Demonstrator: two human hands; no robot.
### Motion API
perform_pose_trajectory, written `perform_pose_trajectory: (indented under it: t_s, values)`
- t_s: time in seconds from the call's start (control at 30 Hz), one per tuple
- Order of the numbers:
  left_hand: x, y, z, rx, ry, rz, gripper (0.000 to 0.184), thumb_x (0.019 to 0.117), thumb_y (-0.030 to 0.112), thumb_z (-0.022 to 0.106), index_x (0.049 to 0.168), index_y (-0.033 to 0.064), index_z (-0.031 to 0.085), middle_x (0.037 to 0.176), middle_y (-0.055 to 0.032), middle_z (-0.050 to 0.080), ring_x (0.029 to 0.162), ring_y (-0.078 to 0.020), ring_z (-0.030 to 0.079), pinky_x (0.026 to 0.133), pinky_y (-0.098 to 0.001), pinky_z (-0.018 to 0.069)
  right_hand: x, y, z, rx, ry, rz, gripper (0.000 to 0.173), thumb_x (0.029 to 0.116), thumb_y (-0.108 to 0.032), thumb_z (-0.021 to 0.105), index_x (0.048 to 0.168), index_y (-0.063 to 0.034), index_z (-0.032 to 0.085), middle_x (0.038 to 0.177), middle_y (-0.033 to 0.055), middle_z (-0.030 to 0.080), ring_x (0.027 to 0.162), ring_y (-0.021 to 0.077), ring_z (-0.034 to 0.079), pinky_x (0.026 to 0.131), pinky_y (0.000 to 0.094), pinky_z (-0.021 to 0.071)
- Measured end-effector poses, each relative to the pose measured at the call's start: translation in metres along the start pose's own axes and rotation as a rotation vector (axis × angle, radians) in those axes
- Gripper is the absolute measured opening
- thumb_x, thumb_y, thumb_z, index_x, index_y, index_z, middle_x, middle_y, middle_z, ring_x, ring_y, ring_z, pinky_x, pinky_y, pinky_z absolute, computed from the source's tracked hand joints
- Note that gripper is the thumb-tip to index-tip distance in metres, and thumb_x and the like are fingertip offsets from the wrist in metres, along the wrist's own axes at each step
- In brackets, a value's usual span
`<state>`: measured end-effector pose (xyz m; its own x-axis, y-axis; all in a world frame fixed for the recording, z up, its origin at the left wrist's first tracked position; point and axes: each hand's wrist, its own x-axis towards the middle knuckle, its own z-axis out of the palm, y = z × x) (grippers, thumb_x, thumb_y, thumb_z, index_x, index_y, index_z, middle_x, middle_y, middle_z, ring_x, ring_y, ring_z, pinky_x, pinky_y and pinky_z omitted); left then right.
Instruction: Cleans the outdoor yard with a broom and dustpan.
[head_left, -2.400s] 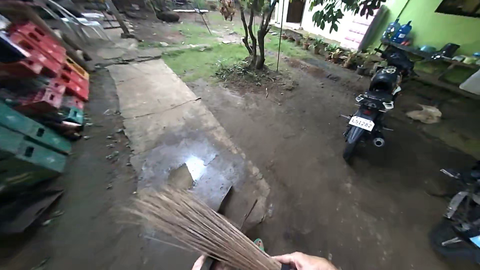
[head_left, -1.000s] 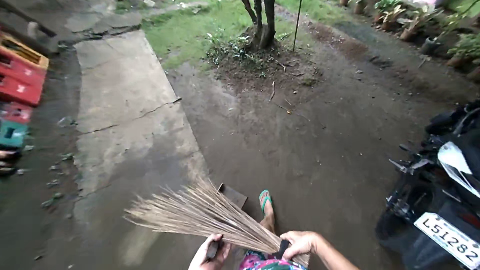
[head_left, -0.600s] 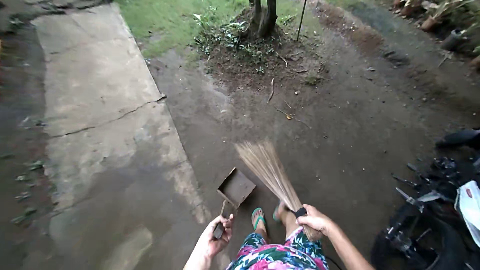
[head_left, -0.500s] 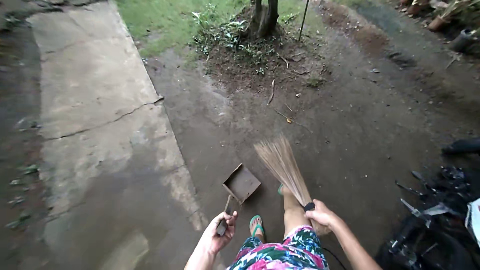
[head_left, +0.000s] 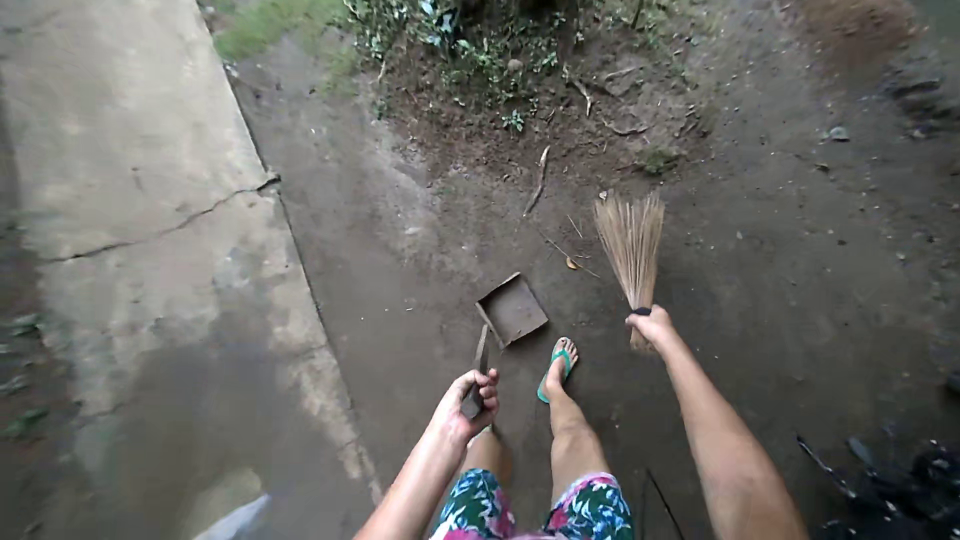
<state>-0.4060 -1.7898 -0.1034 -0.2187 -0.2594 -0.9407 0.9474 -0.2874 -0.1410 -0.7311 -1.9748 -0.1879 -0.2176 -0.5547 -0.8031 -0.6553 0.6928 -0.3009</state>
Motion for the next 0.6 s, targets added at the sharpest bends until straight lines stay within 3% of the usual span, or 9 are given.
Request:
perform_pose_trajectory:
  t_s: [0.13,0.23,0.3,0.4,0.5,0.6]
  values:
    - [0.035,0.006,0.081,0.07,0.07,0.032,0.009,0.0957,0.005,0.043,0.096,0.0052,0.051,0.075,-0.0054,0.058,0.042,-0.0034,0.047,0.036,-0.0149,0.0416,0.072,-0.049,0.006,-0.101,0.016,0.032,0.064,0.0876,-0.02,0.079,0.141,0.0032,0.052,0.134,0.0242,0.061,0.126,0.0342,0.06,0.107,0.0517,0.0477]
    - [0.062,0.009,0.123,0.128,0.156,0.077,0.007,0.0967,0.004,0.046,0.093,0.0051,0.052,0.073,-0.006,0.058,0.042,-0.0052,0.045,0.036,-0.0169,0.0396,0.089,-0.059,0.035,-0.222,-0.076,0.066,0.064,0.0876,-0.022,0.078,0.141,0.0023,0.052,0.136,0.0236,0.06,0.128,0.0344,0.059,0.107,0.0525,0.0478]
    - [0.073,0.011,0.143,0.135,0.196,0.087,0.005,0.0961,0.003,0.047,0.094,0.0044,0.052,0.073,-0.007,0.058,0.042,-0.0067,0.046,0.036,-0.018,0.0403,0.074,-0.049,0.054,-0.282,-0.17,0.059,0.062,0.0877,-0.024,0.078,0.139,0.0019,0.054,0.132,0.0245,0.062,0.124,0.0365,0.062,0.104,0.0554,0.0495]
    - [0.076,0.016,0.156,0.104,0.223,0.091,0.004,0.0961,0.003,0.047,0.096,0.0045,0.05,0.076,-0.0087,0.059,0.043,-0.0076,0.046,0.036,-0.0188,0.0404,0.013,-0.03,0.064,-0.327,-0.342,0.033,0.059,0.0902,-0.023,0.077,0.14,0.0,0.054,0.13,0.0241,0.063,0.122,0.0375,0.062,0.104,0.0572,0.0492]
    - [0.072,0.023,0.155,0.085,0.215,0.076,0.005,0.0971,0.004,0.046,0.096,0.0045,0.051,0.076,-0.0082,0.059,0.043,-0.0073,0.047,0.037,-0.0184,0.0406,-0.046,-0.007,0.052,-0.249,-0.459,0.042,0.062,0.09,-0.02,0.078,0.145,-0.0051,0.052,0.131,0.0211,0.064,0.121,0.0334,0.064,0.105,0.0533,0.0503]
    - [0.065,0.031,0.142,0.09,0.208,0.056,0.007,0.098,0.006,0.045,0.095,0.0045,0.052,0.075,-0.0074,0.059,0.044,-0.0068,0.047,0.037,-0.0176,0.041,-0.082,0.013,0.039,-0.042,-0.443,0.063,0.066,0.0909,-0.014,0.077,0.149,-0.0044,0.047,0.129,0.0206,0.065,0.111,0.0297,0.068,0.098,0.0476,0.0551]
